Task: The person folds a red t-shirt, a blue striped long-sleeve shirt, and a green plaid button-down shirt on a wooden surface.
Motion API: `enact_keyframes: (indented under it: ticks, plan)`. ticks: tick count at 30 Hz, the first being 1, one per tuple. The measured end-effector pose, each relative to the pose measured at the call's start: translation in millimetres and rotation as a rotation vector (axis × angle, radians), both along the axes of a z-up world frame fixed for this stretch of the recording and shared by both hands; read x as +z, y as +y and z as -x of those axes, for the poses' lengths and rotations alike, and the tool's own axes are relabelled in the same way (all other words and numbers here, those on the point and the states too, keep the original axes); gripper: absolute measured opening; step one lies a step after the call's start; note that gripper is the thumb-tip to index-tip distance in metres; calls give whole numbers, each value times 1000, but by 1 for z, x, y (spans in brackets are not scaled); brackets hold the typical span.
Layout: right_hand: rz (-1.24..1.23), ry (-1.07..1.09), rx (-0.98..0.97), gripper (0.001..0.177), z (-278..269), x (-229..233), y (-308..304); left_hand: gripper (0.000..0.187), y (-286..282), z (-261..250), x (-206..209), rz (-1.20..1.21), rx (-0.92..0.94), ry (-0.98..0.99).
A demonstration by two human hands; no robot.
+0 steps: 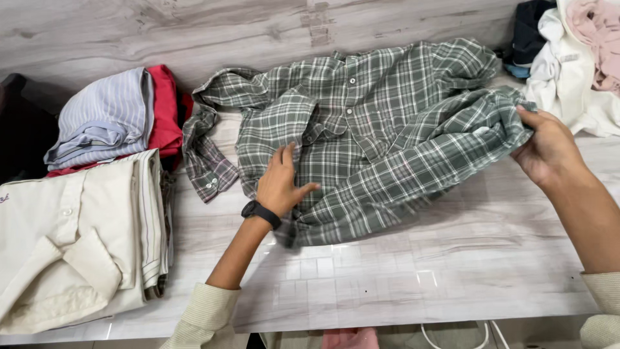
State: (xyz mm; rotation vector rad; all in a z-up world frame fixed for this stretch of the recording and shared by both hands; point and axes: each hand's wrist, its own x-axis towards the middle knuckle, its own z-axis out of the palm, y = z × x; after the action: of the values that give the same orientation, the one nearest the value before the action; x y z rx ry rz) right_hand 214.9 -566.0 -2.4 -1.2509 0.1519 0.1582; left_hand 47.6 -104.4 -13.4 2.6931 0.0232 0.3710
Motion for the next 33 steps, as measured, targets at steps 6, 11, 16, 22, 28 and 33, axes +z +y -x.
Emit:
enact_keyframes:
  ticks: [6, 11, 16, 22, 28, 33]
  plan:
    - [401, -197, -9, 22, 11, -24, -21, 43, 23, 7, -56, -98, 82, -91]
    - [644, -557, -35, 20, 19, -20, -14, 15, 39, 8, -37, 40, 92, -132]
    - [372, -215, 164, 28, 7, -12, -38, 19, 67, 33, 38, 334, 8, -109]
    - [714, -376, 715, 47, -31, -105, -138, 24, 129, 125, 111, 599, -422, 474]
    - [1655, 163, 1708, 56, 35, -57, -73, 44, 123, 164, 112, 169, 87, 857]
    - [1740, -236, 1291, 64, 87, 49, 45, 39, 76, 129, 99, 197, -187, 378]
